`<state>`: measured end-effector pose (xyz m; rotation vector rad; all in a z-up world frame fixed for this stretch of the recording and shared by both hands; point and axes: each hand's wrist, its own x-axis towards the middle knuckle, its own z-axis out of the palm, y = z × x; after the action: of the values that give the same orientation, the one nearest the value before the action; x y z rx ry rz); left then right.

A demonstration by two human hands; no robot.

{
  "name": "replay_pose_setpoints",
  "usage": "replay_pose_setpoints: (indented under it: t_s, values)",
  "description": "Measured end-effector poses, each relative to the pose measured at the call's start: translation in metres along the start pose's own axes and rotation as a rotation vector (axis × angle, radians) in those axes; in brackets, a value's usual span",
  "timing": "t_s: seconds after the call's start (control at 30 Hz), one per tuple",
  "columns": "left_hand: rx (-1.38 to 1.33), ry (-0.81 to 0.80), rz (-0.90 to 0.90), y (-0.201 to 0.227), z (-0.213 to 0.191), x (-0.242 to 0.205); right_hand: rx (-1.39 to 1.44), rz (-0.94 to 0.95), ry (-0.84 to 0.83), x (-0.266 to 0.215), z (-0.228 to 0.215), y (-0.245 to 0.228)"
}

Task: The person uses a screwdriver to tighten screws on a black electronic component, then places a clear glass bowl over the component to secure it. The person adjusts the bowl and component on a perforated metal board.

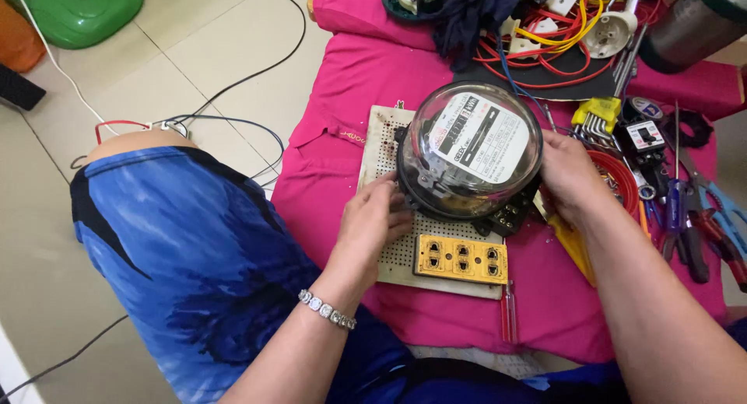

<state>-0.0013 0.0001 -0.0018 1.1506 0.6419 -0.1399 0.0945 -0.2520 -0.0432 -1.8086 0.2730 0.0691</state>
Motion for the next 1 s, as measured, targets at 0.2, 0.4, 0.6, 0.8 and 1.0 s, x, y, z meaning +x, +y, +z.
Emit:
replay_pose_setpoints:
  t_s: [0.2, 0.4, 0.6, 0.8, 1.0]
  values:
    - [0.171, -0.13, -0.035, -0.007, -0.007, 0.007, 0.015, 0.03, -0.034, 0.005, 0.001, 0.002]
    - [0.218, -0.186, -0.115, 0.003, -0.006, -0.005, 0.023, 0.205, -0.067, -0.004, 0.0, -0.027]
    - [0.248, -0.195, -0.048, -0.007, -0.007, 0.0, -0.049, 0.171, -0.019, -0.004, 0.007, -0.051]
    - [0.187, -0.183, 0.072, -0.023, -0.007, 0.01, 0.06, -0.032, -0.041, 0.019, 0.01, -0.023]
    - [0.202, -0.127, 0.112, -0.034, -0.005, 0.028, 0.161, 0.044, -0.069, 0.028, -0.001, -0.015]
